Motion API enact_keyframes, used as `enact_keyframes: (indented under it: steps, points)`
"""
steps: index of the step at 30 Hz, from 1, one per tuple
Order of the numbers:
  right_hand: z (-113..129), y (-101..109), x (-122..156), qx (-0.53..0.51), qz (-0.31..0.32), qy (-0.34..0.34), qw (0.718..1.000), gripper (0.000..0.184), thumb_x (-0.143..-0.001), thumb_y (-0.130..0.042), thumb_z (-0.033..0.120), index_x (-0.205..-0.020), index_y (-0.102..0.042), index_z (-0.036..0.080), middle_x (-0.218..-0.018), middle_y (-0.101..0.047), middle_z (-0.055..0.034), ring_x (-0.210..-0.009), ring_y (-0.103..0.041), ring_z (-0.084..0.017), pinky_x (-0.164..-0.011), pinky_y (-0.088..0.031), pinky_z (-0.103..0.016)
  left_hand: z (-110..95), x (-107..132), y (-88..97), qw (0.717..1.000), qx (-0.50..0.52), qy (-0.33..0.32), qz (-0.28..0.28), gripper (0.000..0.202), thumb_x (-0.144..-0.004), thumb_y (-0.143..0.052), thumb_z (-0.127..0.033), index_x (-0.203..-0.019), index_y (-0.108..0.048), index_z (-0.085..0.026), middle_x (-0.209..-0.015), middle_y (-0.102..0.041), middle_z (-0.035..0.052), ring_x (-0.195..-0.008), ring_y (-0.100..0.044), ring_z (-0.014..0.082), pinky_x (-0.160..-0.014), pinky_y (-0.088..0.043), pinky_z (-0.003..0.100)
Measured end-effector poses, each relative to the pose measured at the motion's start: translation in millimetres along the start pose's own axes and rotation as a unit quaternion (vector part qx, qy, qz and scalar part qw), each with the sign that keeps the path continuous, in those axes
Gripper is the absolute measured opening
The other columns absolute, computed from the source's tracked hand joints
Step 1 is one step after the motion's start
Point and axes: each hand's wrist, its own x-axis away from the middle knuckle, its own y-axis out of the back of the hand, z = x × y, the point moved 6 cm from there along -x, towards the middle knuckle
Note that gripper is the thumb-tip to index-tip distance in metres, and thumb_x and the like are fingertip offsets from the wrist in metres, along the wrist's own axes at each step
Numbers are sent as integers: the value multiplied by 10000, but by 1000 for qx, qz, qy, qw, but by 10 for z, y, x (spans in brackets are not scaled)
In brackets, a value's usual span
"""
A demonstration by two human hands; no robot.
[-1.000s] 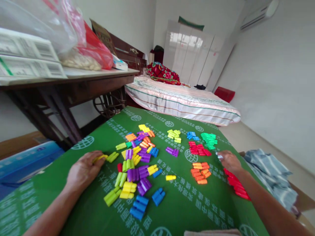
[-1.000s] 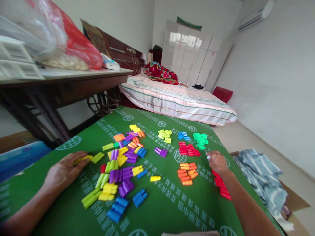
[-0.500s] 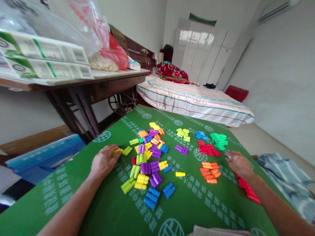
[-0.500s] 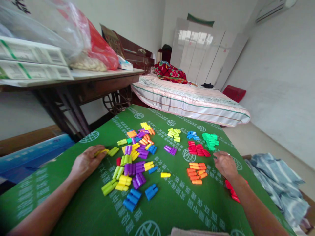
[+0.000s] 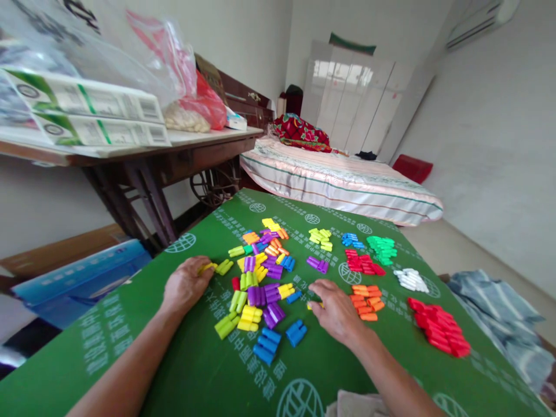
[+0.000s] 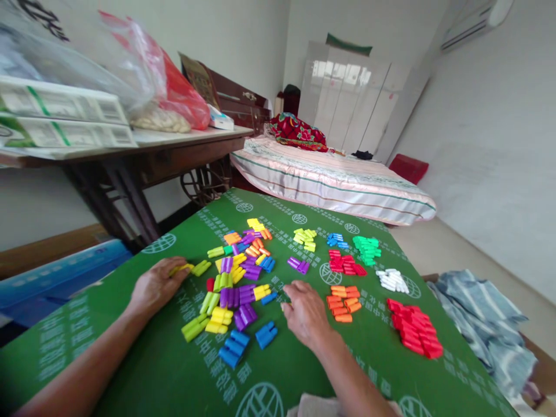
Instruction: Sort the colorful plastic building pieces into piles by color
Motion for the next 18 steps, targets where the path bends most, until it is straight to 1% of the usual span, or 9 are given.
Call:
enact_keyframes:
  steps: [3,5,7,10,11,13,16,18]
  points:
    - [222,-168,25,-11,18,-12,1000,316,-793,-562,245,-1095,-638,192,-1111,-617,-107,-1054,-560,-259,-892,-459,-374,-9,11,-15,1000,0,-8,-3,399,-790,-369,-426,-909,-653,-173,-1081,-661,90,-1016,-601,218,-928,-460,314]
    - [314,-253,71,-26,12,-7,1000,288,-780,-567,232,-1052,-658,202,-1083,-628,-109,-1047,-559,-277,-888,-460,-402,-4,19,-33,1000,-2,-6,1,399,-795,-367,-419,-928,-646,-167,-1088,-656,98,-1026,-595,213,-938,-450,309]
    - [354,-295,120,-59,-10,2,998,280,-770,-570,212,-1033,-666,218,-1081,-636,-101,-1056,-554,-280,-910,-447,-418,2,27,-47,1000,-2,-3,2,389,-800,-367,-412,-938,-640,-172,-1094,-652,93,-1031,-590,204,-940,-446,300]
    - [287,-304,164,-167,-46,9,985,297,-766,-571,219,-1049,-657,235,-1079,-651,-66,-1036,-576,-239,-935,-438,-386,-7,39,-55,1000,0,-5,3,374,-801,-375,-405,-937,-638,-177,-1085,-652,85,-1031,-586,196,-942,-441,293]
    - [224,-303,169,-212,-58,1,976,291,-767,-570,238,-1045,-656,236,-1061,-660,-54,-1007,-594,-222,-921,-450,-367,-13,42,-55,1000,0,-6,5,375,-800,-377,-404,-936,-638,-173,-1082,-651,88,-1029,-585,198,-943,-440,295]
    - [33,-310,169,-306,-89,-39,947,253,-778,-560,295,-997,-667,225,-1001,-682,-45,-931,-629,-201,-867,-482,-339,-24,47,-52,1000,-3,-3,8,378,-800,-378,-404,-937,-639,-168,-1086,-647,93,-1026,-585,203,-941,-441,301]
    - [-293,-379,171,-427,-133,-125,886,240,-762,-578,374,-887,-677,195,-892,-710,-54,-840,-656,-203,-788,-515,-336,-44,52,-41,1000,-8,2,9,381,-801,-374,-403,-948,-635,-167,-1097,-643,95,-1022,-587,207,-933,-447,309]
    - [-441,-443,171,-485,-148,-163,846,257,-724,-617,398,-850,-674,182,-824,-717,-53,-792,-662,-206,-750,-525,-342,-69,55,-35,1000,-10,-2,10,388,-799,-373,-402,-956,-633,-162,-1102,-641,100,-1024,-586,209,-933,-448,314]
